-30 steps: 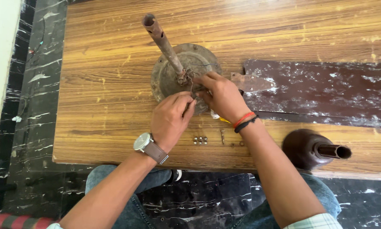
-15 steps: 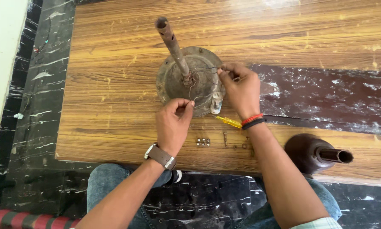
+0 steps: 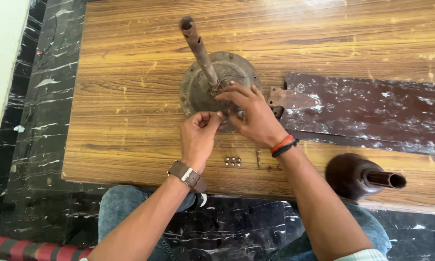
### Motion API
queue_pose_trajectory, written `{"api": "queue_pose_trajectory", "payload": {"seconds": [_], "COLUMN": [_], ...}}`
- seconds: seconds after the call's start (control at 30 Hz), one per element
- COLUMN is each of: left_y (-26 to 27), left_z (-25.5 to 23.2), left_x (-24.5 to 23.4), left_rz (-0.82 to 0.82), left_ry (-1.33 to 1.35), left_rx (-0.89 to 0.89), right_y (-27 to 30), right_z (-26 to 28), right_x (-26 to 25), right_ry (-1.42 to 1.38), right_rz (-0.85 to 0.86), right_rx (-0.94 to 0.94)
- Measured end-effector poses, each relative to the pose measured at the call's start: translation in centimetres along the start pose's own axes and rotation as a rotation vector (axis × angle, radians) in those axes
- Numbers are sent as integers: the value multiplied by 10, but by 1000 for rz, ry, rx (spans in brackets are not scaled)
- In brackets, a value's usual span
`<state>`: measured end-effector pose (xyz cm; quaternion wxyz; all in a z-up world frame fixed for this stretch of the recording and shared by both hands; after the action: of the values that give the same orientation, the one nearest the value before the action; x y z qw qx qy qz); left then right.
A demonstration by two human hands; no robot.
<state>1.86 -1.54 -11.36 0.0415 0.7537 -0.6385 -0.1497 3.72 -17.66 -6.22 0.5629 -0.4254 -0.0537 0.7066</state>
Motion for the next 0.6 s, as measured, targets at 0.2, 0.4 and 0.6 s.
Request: {"api": "queue_pose_trajectory", "payload": {"seconds": [0.2,0.4,0.6], "left_y": [2,5,-6], "left_z": [-22,-28,-15], "left_x": [-6,-11,-10], "left_rz": [39,34,135], "left_ry": [-140,-294,-101], "left_rx": [161,165,126], "right_y": [1,2,3], "right_z": [3,5,-2], "right_x": [-1,4,6], "right_ry": [16,26,-18], "right_rz": [30,20,43], "right_rx": [37,9,22]}}
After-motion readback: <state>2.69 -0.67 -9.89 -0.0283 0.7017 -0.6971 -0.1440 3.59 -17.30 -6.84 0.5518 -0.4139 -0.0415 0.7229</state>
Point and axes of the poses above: each hand's wrist, its own y-axis away from the middle knuckle, its own x-axis out of the palm, z = x × y, the point moved 9 cm from there along -y, towards the middle knuckle, and after that the axes turned 4 degrees about -x, right-handed, at the moved point
